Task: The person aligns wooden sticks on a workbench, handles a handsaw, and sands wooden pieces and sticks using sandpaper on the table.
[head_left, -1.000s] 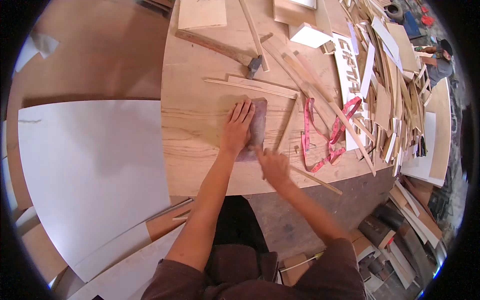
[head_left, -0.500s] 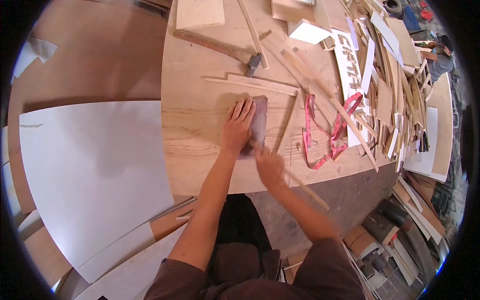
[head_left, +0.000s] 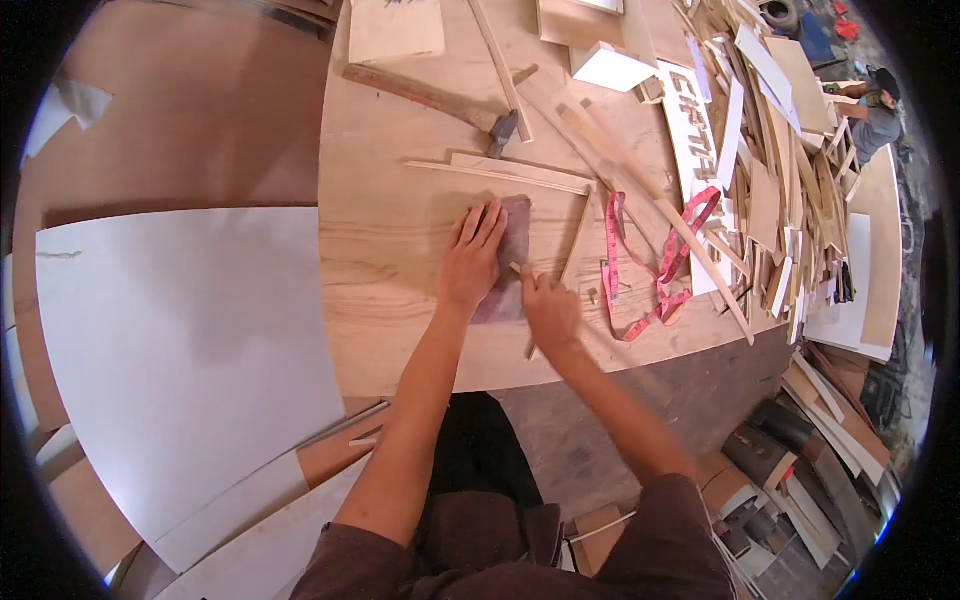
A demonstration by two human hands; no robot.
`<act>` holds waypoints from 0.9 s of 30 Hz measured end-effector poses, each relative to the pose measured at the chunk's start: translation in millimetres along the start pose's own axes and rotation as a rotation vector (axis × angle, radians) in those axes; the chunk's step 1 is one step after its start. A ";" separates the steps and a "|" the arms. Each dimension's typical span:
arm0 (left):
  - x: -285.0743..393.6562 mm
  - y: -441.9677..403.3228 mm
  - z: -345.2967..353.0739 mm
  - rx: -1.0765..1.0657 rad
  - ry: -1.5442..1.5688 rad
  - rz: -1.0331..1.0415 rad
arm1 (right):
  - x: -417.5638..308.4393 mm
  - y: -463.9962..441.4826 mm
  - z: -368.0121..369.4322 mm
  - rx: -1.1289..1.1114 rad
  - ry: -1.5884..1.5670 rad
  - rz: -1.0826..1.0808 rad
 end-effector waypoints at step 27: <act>-2.9 4.4 14.5 -0.010 -0.046 -0.016 | -3.9 4.9 2.2 -0.087 -0.009 0.057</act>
Point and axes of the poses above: each hand's wrist, its own y-axis away from the middle knuckle, its own z-axis out of the palm, x = y × z, the point moved 7 cm from there along -y, towards the middle knuckle, and after that the axes turned 5 degrees about x, right-handed, at the moved point
